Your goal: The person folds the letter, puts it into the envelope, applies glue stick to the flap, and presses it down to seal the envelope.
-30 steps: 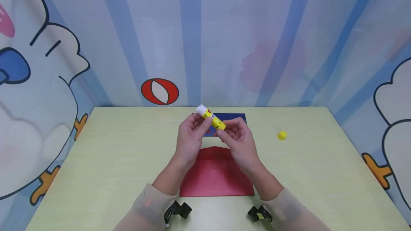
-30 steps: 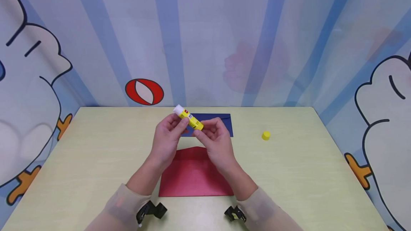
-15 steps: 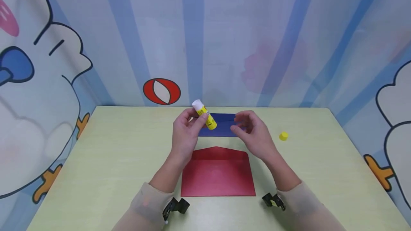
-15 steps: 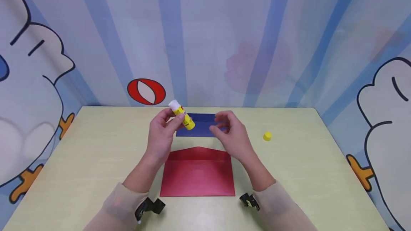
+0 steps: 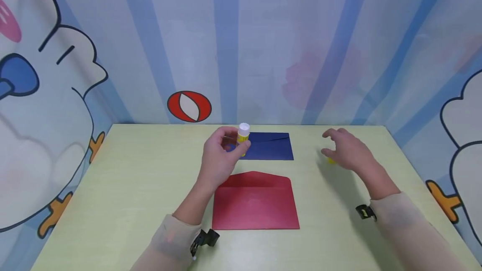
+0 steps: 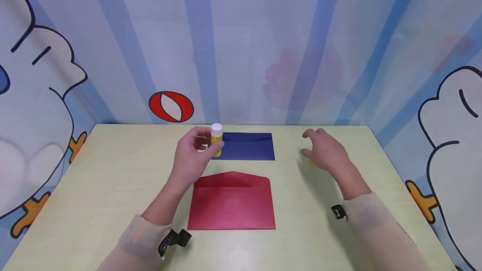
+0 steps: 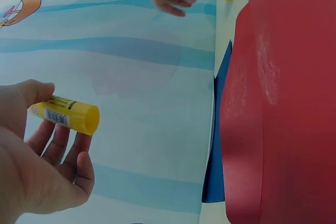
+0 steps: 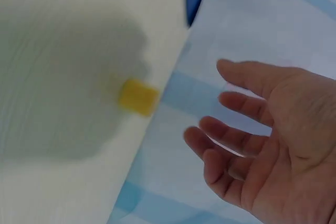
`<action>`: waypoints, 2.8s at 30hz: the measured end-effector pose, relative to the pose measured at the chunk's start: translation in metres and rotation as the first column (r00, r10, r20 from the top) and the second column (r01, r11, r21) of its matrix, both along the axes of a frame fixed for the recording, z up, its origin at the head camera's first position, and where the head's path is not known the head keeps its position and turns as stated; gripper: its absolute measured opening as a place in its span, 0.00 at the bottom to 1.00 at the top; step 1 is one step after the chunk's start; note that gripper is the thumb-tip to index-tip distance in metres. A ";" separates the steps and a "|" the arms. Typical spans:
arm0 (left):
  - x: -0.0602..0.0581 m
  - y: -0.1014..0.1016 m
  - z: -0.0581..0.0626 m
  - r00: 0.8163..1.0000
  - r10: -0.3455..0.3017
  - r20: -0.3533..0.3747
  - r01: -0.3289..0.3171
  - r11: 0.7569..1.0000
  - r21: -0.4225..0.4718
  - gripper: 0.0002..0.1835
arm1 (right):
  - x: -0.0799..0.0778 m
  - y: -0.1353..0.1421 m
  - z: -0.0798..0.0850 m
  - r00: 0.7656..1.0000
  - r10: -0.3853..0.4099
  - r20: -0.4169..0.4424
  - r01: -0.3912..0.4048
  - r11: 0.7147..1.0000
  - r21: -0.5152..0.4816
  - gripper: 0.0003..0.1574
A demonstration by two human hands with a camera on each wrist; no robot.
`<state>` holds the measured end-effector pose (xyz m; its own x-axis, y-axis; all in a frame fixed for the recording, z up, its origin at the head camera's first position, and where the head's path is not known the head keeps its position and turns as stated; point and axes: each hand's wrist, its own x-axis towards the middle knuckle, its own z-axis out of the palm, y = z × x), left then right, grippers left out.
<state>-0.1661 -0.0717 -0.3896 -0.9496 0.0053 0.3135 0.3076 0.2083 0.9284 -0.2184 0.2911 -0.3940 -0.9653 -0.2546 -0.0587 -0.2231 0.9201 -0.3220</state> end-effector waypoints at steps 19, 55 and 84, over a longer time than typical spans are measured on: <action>0.001 0.003 -0.003 0.999 -0.020 0.025 0.026 0.958 -0.285 0.21 | -0.011 0.015 -0.025 0.993 0.095 0.071 -0.097 0.995 0.023 0.18; 0.011 0.001 0.015 0.990 -0.130 -0.051 0.098 0.908 -0.408 0.22 | 0.050 -0.126 0.022 0.920 0.182 -0.347 -0.360 0.743 -0.565 0.21; 0.014 0.001 0.016 0.983 -0.182 0.004 0.168 0.897 -0.408 0.19 | 0.047 -0.131 0.010 0.962 0.214 -0.168 -0.270 0.673 -0.688 0.17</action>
